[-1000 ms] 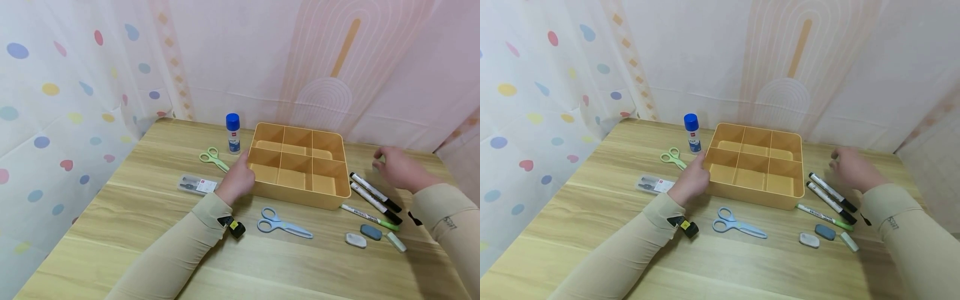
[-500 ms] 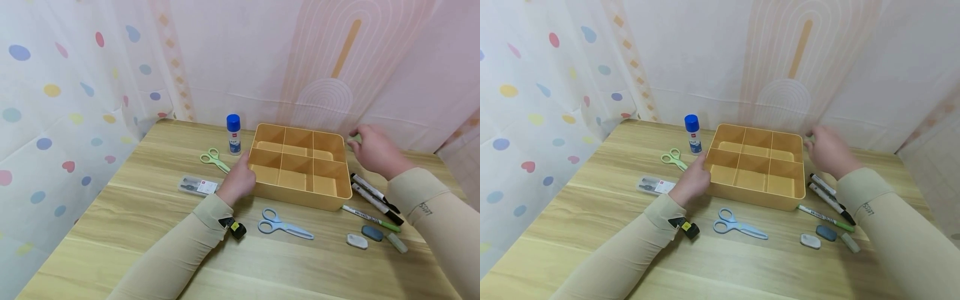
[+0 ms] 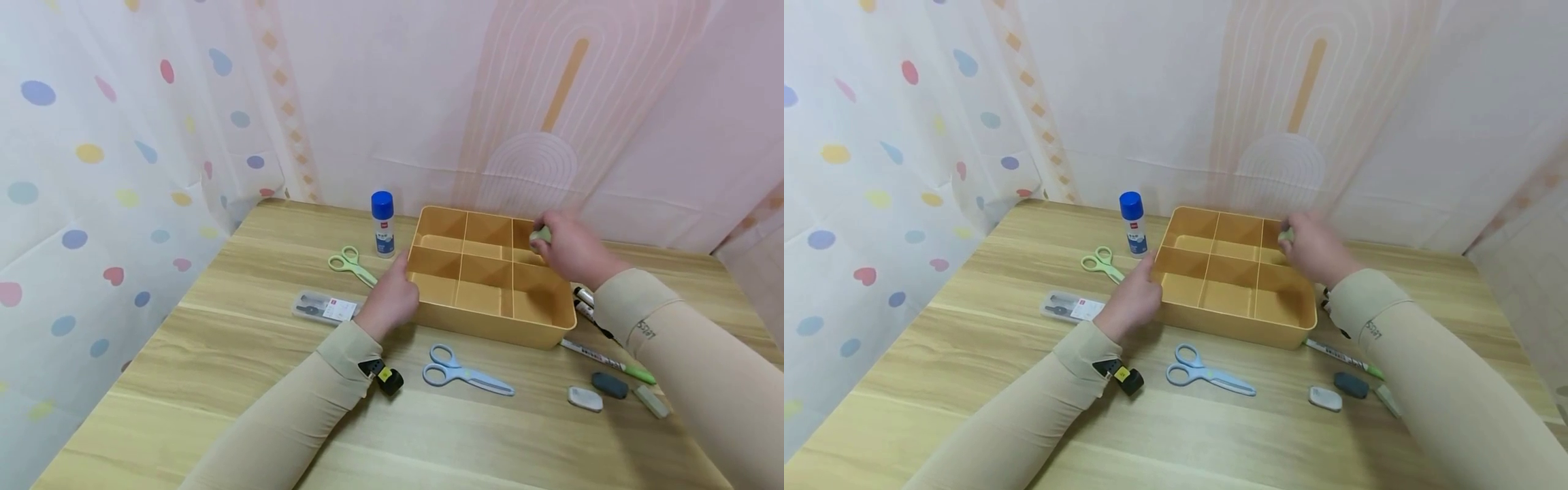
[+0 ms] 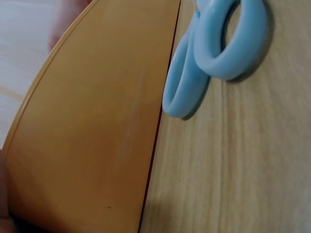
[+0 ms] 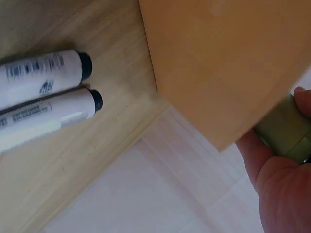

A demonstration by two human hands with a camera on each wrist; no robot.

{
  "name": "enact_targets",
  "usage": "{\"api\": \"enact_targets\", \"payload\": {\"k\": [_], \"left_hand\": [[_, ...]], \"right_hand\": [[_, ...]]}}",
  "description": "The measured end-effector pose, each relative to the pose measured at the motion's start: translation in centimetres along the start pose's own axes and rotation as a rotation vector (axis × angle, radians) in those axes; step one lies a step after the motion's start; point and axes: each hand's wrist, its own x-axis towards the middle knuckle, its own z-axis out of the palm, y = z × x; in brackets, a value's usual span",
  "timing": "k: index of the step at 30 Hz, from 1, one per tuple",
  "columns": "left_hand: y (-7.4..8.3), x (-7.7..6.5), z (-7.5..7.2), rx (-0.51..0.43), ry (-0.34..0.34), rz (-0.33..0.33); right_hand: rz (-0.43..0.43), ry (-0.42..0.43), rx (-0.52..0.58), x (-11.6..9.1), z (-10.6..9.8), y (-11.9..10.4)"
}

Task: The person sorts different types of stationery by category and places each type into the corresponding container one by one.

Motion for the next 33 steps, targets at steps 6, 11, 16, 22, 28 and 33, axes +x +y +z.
{"api": "enact_targets", "payload": {"k": [6,11,16,22,28,33], "left_hand": [[-0.2,0.0,0.0,0.002,0.006,0.013],[-0.3,-0.1,0.0,0.008,0.021,0.008],[-0.4,-0.1,0.0,0.002,0.023,0.018],[-0.2,0.0,0.1,0.001,0.020,0.004],[-0.1,0.0,0.1,-0.006,0.013,0.004],[-0.1,-0.1,0.1,-0.017,-0.004,-0.010]], "right_hand": [[-0.024,-0.041,-0.032,0.4,0.6,-0.1],[-0.096,-0.018,-0.082,0.9,1.4,0.0],[-0.103,-0.019,-0.089,1.2,2.0,0.0],[-0.066,-0.054,-0.065,1.4,1.9,-0.2],[-0.090,-0.085,-0.078,2.0,1.7,-0.2],[-0.090,-0.119,-0.092,2.5,1.6,-0.2]]}}
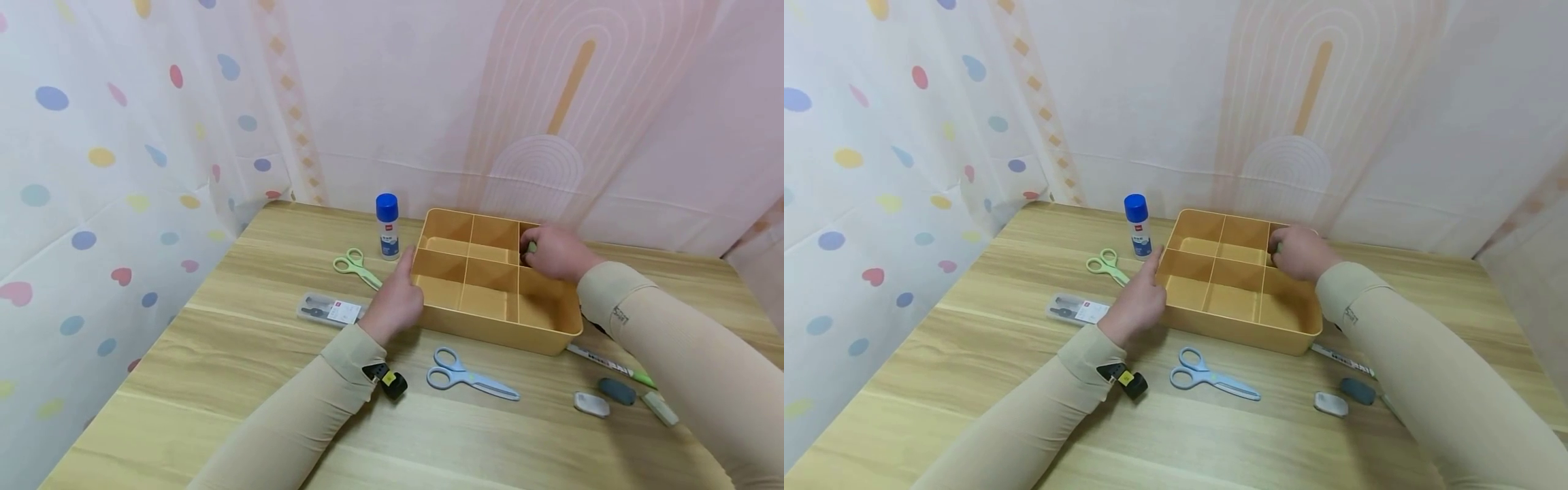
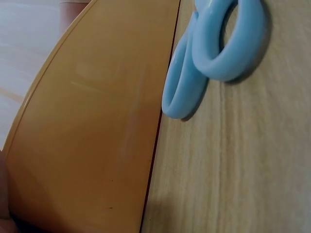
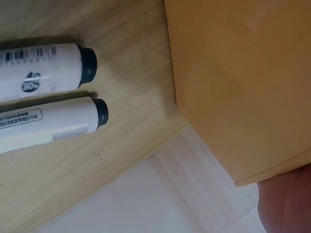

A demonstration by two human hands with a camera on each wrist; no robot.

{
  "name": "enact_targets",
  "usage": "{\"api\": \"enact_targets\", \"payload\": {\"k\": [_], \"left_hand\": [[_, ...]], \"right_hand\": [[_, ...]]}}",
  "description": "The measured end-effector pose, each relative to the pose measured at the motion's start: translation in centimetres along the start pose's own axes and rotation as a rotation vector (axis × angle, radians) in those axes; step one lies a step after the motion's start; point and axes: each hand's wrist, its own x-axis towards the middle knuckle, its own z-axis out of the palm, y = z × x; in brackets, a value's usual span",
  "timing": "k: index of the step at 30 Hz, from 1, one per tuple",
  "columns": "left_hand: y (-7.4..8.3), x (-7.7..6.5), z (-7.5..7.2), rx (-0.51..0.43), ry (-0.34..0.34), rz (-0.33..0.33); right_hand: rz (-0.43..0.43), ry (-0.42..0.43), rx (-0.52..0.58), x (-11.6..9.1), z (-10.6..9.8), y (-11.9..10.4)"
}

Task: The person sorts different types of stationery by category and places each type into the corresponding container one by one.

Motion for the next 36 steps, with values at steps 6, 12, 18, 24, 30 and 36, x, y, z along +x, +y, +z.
{"api": "enact_targets", "payload": {"k": [6,12,18,24,30,36], "left_hand": [[-0.1,-0.2,0.1,0.002,-0.006,0.025],[0.0,-0.3,0.0,0.025,0.002,0.034],[-0.1,-0.3,-0.1,0.035,0.001,0.021],[-0.2,-0.2,-0.2,0.044,0.009,0.029],[-0.2,-0.2,-0.2,0.049,0.016,0.038],[-0.1,-0.4,-0.1,0.031,0.011,0.027]], "right_hand": [[0.034,-0.047,-0.031,0.4,0.1,0.1],[0.031,-0.071,-0.062,0.8,0.2,0.1],[0.015,-0.092,-0.069,1.1,0.2,-0.2],[0.003,-0.111,-0.087,1.3,0.0,-0.4],[0.015,-0.122,-0.067,1.4,-0.1,-0.3],[0.022,-0.149,-0.066,1.6,-0.1,-0.2]]}}
